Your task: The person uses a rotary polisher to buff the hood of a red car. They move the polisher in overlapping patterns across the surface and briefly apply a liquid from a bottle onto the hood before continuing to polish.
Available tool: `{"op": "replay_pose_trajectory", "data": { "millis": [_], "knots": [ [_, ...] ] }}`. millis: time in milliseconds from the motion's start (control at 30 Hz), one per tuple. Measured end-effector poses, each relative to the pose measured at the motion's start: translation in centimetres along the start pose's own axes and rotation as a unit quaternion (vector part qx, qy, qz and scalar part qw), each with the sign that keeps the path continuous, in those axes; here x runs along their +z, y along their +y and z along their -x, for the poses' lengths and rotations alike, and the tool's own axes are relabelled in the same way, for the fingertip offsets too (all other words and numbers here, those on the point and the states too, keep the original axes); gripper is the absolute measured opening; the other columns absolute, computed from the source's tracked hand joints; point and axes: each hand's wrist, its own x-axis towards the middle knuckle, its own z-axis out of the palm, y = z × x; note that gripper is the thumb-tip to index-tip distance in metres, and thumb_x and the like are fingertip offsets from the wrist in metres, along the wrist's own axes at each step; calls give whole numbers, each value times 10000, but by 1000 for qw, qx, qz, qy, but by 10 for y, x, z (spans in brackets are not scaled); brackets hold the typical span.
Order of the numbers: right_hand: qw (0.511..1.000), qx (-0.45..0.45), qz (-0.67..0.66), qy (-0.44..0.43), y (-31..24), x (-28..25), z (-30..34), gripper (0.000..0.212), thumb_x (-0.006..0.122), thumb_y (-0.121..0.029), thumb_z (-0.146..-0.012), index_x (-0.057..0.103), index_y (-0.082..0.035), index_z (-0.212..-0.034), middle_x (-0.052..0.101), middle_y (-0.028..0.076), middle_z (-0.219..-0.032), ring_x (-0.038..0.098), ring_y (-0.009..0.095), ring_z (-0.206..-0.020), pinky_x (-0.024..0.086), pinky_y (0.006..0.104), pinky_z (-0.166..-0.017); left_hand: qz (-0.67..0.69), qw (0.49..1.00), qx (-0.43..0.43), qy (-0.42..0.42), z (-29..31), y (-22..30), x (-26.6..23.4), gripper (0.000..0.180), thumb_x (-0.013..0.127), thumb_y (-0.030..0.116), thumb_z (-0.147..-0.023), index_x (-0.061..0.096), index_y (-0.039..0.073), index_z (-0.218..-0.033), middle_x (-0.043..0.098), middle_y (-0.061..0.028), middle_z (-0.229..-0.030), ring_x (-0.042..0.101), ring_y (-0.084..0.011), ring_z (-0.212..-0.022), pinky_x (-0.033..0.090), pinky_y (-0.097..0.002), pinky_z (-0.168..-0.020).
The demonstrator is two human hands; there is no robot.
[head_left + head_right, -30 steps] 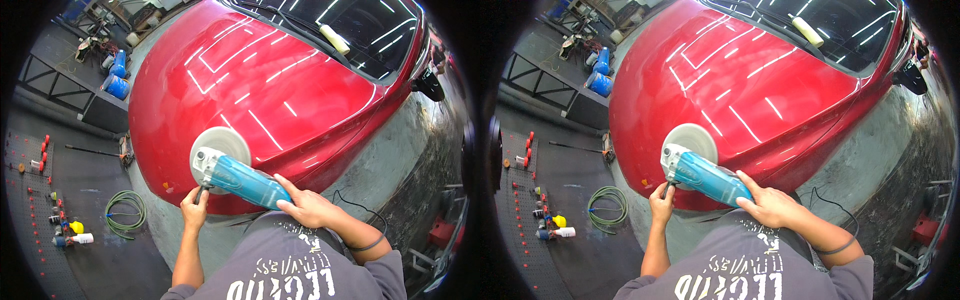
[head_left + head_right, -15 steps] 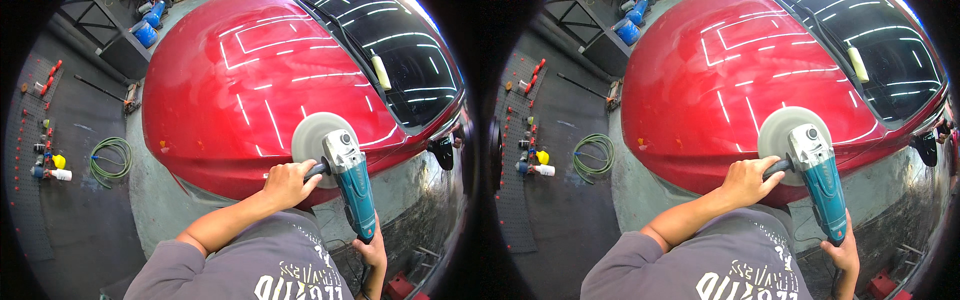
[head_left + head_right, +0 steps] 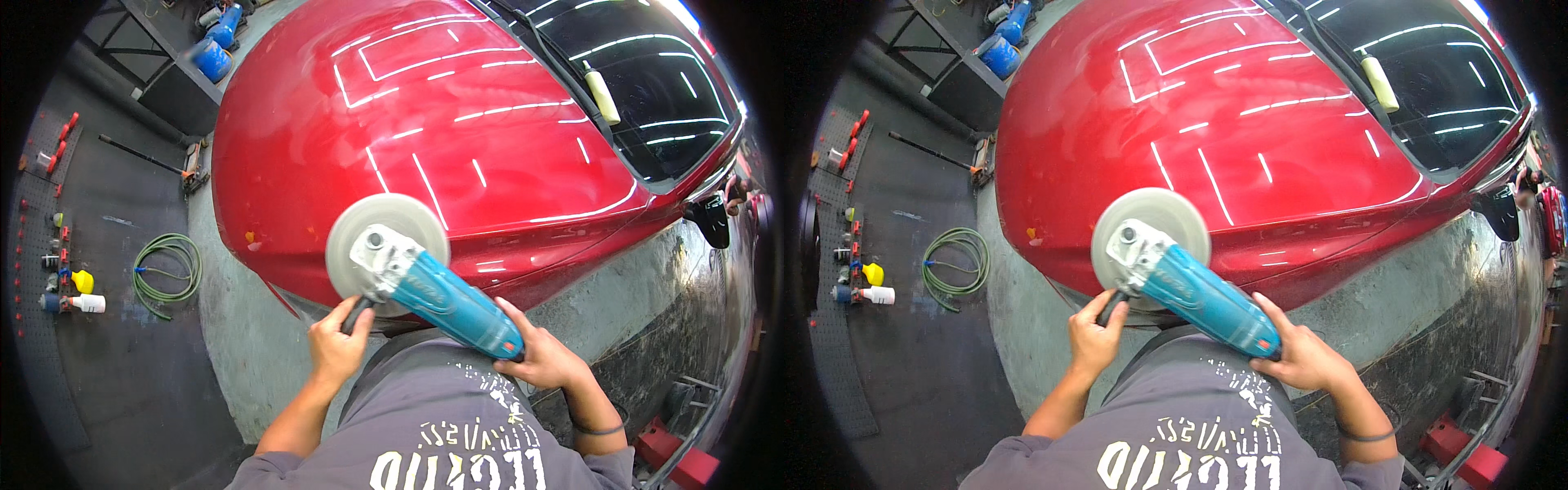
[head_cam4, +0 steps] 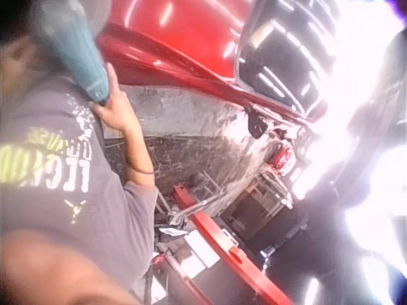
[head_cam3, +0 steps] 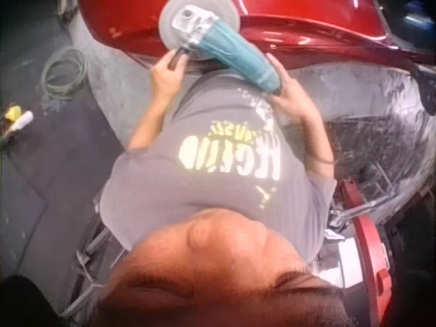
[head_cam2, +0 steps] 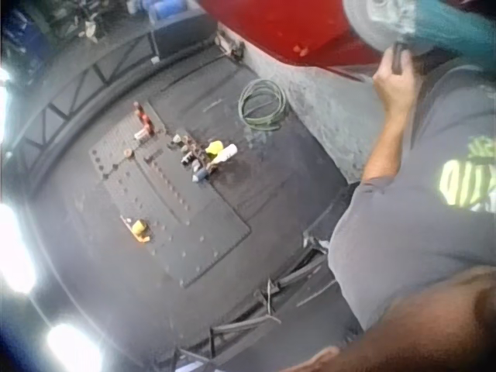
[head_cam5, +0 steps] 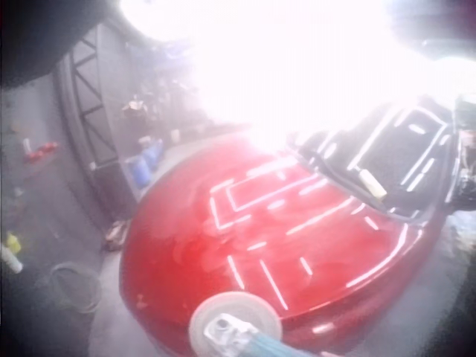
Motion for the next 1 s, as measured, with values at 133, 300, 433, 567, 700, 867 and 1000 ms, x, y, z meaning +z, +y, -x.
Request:
{"op": "replay_pose_trajectory", "data": {
  "millis": [133, 300, 433, 567, 700, 867, 1000],
  "knots": [
    [999, 9, -2, -53, -33, 10, -56, 1098, 843, -231, -921, 140, -96, -1754, 720, 361, -1279, 690, 540, -1226, 535, 539, -1077, -24, 998, -12, 53, -13, -50, -32, 408, 818, 330, -976, 804, 13, -1233, 819, -236, -1095, 819, -336, -1031, 613, -404, -887],
    [1000, -9, 22, -17, -54, 33, -94, 1087, 825, -303, -950, 125, -75, -1750, 706, 400, -1258, 685, 549, -1224, 538, 549, -1069, -71, 995, -30, 68, -64, -70, -57, 387, 810, 323, -976, 811, 15, -1210, 825, -207, -1004, 821, -311, -906, 611, -399, -818],
    [998, -4, -34, 53, -37, 19, -67, 1102, 811, -364, -962, 99, -73, -1752, 720, 379, -1269, 689, 553, -1241, 534, 536, -1090, -25, 997, 57, 52, -100, -27, -29, 325, 824, 285, -956, 827, 33, -1160, 811, -210, -939, 825, -300, -856, 612, -385, -777],
    [975, 2, -126, 183, 3, 18, -29, 1174, 878, -113, -869, 121, -83, -1765, 514, 277, -1630, 526, 360, -1512, 409, 447, -1242, -43, 983, 165, -65, -155, 45, 13, 361, 823, 343, -934, 841, 79, -1180, 815, -198, -1037, 816, -335, -929, 624, -407, -841],
    [914, 100, -284, 271, 4, -11, -4, 1065, 800, 18, -875, 192, -98, -1740, 661, 106, -1181, 692, 166, -815, 599, 311, -699, -60, 893, 429, 120, -195, 105, 96, 327, 888, 351, -853, 850, 177, -1127, 750, -103, -1103, 691, -347, -1032, 555, -487, -889],
    [888, 69, -284, 355, 23, -32, -24, 844, 759, -8, -943, 295, -103, -1641, 601, 32, -938, 554, 101, -586, 479, 260, -480, 264, 900, 341, -65, -137, 139, 156, 240, 913, 252, -864, 749, 106, -767, 653, -67, -755, 635, -236, -734, 506, -397, -659],
    [900, 74, -251, 349, 9, -38, -43, 827, 742, -9, -965, 283, -110, -1646, 600, 28, -934, 566, 104, -597, 487, 263, -488, 330, 873, -15, -358, -126, 119, 178, 427, 821, 434, -1000, 724, 65, -1191, 705, -38, -953, 651, -133, -888, 550, -347, -783]
  ]
}}
